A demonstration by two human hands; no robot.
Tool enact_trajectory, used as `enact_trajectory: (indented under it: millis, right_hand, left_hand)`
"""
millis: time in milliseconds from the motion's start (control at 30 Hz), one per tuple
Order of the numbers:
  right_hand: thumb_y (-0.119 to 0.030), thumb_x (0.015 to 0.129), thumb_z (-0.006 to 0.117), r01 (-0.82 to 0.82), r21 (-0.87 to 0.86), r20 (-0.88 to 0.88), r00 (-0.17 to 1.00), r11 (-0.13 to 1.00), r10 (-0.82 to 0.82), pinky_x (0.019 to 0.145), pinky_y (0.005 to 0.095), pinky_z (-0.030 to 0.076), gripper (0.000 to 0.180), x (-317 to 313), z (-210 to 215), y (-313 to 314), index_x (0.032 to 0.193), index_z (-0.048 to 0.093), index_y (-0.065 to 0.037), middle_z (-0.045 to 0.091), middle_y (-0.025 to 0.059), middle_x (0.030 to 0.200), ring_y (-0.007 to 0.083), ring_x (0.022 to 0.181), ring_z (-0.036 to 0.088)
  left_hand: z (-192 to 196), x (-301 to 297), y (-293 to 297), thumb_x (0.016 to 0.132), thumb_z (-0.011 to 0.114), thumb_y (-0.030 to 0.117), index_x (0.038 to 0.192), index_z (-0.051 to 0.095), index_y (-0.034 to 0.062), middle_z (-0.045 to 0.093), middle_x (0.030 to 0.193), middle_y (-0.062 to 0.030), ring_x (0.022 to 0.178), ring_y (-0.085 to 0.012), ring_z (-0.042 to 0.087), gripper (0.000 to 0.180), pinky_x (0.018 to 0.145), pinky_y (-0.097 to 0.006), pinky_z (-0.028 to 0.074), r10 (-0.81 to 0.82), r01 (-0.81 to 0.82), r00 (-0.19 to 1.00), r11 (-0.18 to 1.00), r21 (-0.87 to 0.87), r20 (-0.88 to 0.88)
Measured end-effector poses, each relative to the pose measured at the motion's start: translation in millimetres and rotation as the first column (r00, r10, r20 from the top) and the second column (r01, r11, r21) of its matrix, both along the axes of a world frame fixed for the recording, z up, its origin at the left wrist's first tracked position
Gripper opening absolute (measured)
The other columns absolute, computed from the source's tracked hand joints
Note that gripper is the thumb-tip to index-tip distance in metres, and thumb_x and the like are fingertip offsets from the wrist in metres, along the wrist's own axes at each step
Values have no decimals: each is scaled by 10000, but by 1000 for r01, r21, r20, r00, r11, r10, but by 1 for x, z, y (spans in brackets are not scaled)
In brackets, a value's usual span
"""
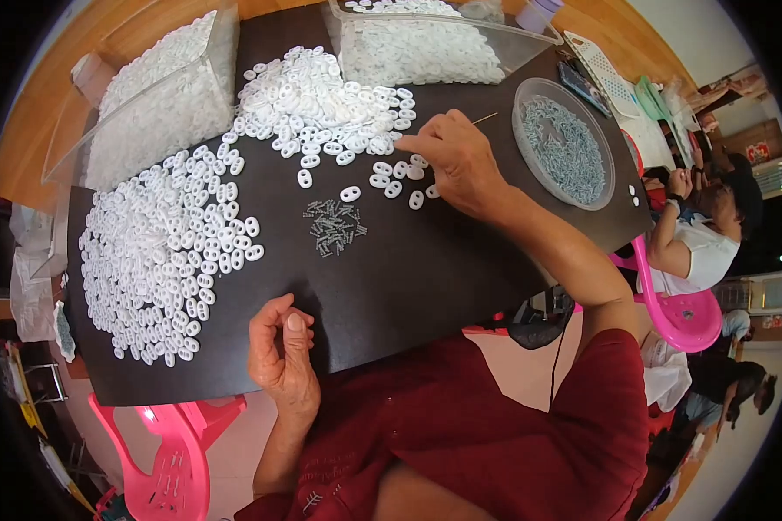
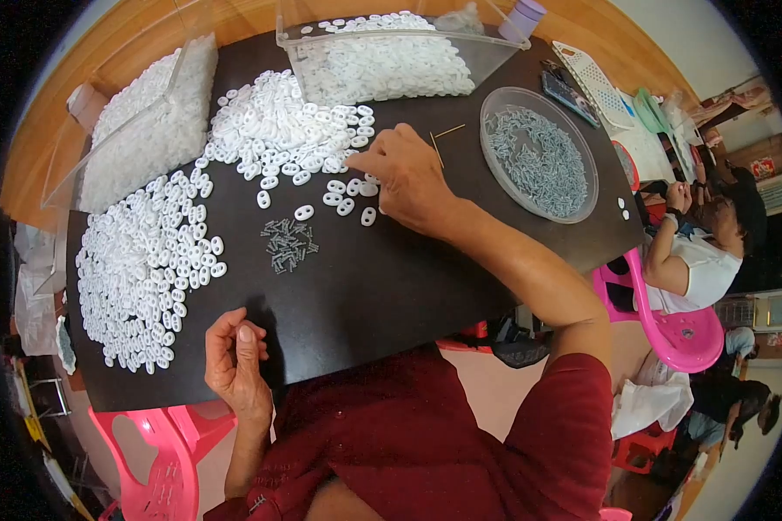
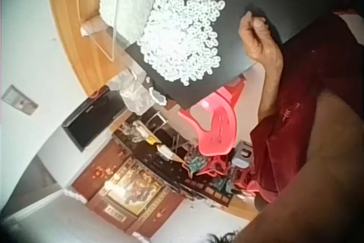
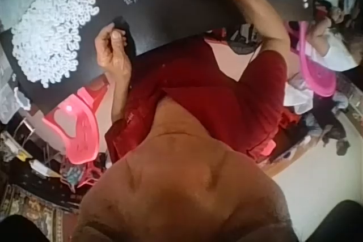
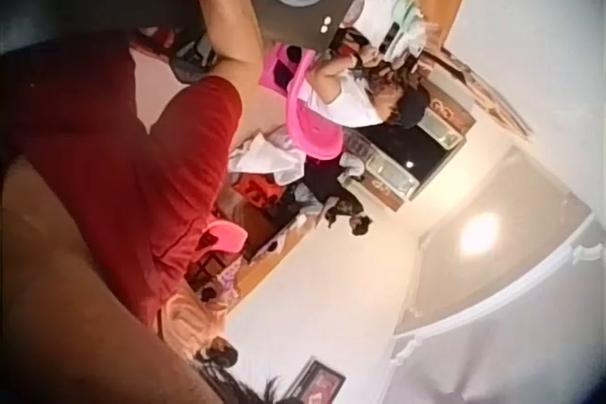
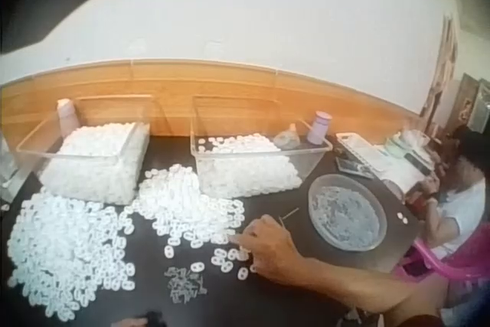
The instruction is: Assembling small white plastic components by inserting metal pins into them at a workbench.
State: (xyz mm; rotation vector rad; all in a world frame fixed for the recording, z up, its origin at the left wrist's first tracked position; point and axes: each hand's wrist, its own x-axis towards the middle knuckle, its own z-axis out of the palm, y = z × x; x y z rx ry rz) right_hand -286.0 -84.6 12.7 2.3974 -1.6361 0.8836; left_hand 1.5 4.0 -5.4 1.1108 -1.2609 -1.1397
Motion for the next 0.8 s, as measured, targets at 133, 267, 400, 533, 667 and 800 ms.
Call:
enact_trajectory:
  millis: [133, 267, 400, 533, 667, 800]
  right_hand:
    - [38, 699, 575, -81, -17, -25, 996, 997, 81, 664, 338, 435, 307, 24, -1, -7, 946, 662, -122, 544, 48, 817, 236, 782, 502]
    - [-51, 696, 668, -225, 6, -41, 973, 974, 225, 684, 326, 441, 224, 46, -5, -10, 905, 659, -132, 540, 34, 872, 229, 808, 504]
    - [-40, 673, 686, -256, 24, -58, 965, 966, 257, 682, 323, 439, 202, 42, -5, -4, 857, 649, -114, 538, 35, 865, 233, 816, 508]
    - [-11, 676, 670, -163, 22, 4, 987, 986, 163, 676, 331, 435, 199, 21, 5, 14, 855, 646, -97, 559, 55, 846, 242, 805, 518]
    - [14, 695, 645, -71, -41, 65, 995, 997, 74, 676, 338, 429, 193, -10, 14, 22, 867, 642, -75, 566, 70, 803, 249, 785, 523]
    - [54, 711, 603, 56, 4, 85, 995, 998, -56, 675, 340, 417, 222, -23, 5, 25, 898, 639, -59, 550, 74, 745, 250, 748, 514]
  left_hand:
    - [-1, -1, -1, 916, 547, 120, 1081, 554, -16, 569, 782, -39, 652, -58, 490, 214, 551, -172, 399, 9, -9, 1000, 1000, -6, 3]
    - [-1, -1, 0, 913, 551, 120, 1080, 553, -17, 569, 782, -37, 654, -58, 492, 216, 555, -171, 402, 17, -17, 1000, 1000, -3, -2]
    - [-1, -2, 0, 913, 551, 119, 1080, 553, -17, 567, 785, -36, 664, -59, 497, 216, 560, -172, 405, 8, -8, 1000, 1000, 3, -23]
    - [-1, -1, 1, 913, 550, 121, 1079, 552, -16, 565, 786, -35, 674, -60, 499, 216, 564, -174, 407, 12, -12, 1000, 1000, -11, -22]
    - [-1, 0, 1, 912, 552, 122, 1077, 553, -15, 563, 788, -34, 681, -63, 499, 215, 568, -177, 406, -7, 7, 1000, 1000, -29, -5]
    - [0, 1, 0, 910, 556, 123, 1078, 553, -15, 563, 788, -34, 674, -63, 492, 218, 571, -175, 399, -36, 36, 999, 999, -11, -5]
